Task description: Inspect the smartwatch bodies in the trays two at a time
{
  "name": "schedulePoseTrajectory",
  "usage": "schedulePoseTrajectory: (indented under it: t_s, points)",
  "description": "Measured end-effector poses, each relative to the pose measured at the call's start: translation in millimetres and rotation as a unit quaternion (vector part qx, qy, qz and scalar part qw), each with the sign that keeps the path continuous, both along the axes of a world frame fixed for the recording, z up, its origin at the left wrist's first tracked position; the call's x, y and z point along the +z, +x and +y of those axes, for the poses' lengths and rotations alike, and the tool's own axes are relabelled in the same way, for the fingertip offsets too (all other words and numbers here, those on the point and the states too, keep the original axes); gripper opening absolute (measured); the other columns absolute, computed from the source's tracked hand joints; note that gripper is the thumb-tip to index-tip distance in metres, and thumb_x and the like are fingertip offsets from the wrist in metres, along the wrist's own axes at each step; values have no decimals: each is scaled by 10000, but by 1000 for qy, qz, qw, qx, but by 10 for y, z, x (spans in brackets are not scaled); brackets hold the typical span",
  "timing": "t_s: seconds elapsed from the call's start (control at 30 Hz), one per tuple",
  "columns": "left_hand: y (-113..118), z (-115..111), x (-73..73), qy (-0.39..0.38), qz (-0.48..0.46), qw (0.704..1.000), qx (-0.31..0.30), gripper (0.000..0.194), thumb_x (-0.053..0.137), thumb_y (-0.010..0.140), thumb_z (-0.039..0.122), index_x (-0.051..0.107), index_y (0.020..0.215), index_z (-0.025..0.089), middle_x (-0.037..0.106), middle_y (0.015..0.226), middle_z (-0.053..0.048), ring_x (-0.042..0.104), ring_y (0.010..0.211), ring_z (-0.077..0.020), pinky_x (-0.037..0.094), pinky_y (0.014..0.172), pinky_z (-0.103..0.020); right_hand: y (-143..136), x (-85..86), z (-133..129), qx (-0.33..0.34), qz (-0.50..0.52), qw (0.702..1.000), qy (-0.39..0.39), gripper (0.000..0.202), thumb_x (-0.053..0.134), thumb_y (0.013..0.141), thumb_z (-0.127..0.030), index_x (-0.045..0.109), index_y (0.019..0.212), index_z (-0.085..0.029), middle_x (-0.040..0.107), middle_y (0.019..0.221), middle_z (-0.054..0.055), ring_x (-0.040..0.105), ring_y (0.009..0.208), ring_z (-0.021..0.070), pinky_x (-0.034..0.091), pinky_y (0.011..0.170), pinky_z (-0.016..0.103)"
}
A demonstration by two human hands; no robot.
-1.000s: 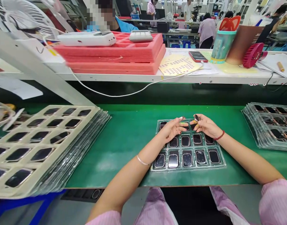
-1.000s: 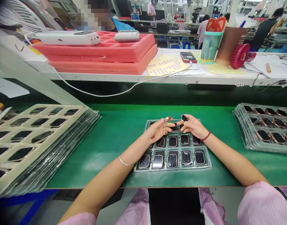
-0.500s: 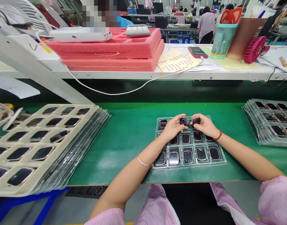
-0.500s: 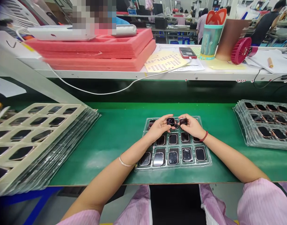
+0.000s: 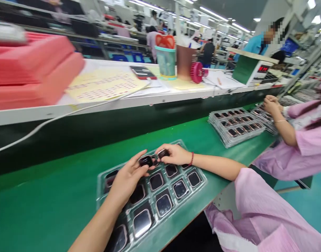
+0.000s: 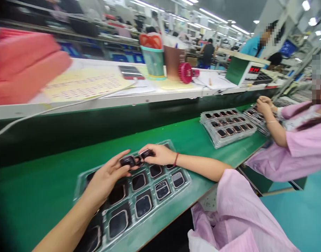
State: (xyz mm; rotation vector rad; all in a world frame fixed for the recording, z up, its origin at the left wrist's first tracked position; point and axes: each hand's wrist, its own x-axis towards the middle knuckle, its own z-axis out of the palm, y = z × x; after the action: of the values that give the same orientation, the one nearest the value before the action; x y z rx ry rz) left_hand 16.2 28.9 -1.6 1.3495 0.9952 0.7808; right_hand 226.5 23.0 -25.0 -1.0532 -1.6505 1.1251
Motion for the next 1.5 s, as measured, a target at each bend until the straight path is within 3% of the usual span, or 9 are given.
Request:
schedulePoseTrajectory:
  t_s: [0.23,0.43,0.77,1.5]
  points:
    - [10,21,33,-1,40,999,-25,733,785,653,517,555,1279,212,724,1145,-102,718,953,-296,574,687,-328,38,-21,5,12,8,1000,-5,341,703,763,-98,605,1080,-174,661,900,1,645,823,152,500,718,242]
    - [25,15,49,7,54,998,-14,749,763,626,622,590,1212,189,738,1048,-100,712,922,-288,553,674,-316,41,-13,4,31,10,999,-16,331,639,791,-38,603,1094,-168,679,854,-5,674,834,148,506,742,239]
    - [34,23,51,-8,69,998,-11,744,760,593,606,595,1191,195,736,1066,-99,707,899,-273,553,669,-308,48,48,-20,16,-47,999,10,343,681,798,-79,611,1127,-149,665,951,21,600,747,111,488,690,213]
    - [64,20,78,-14,70,997,2,711,773,550,575,619,1125,186,739,1001,-81,688,841,-246,540,670,-305,44,81,-43,12,-120,992,41,339,662,831,-91,606,1161,-145,671,1013,31,585,740,102,468,651,185]
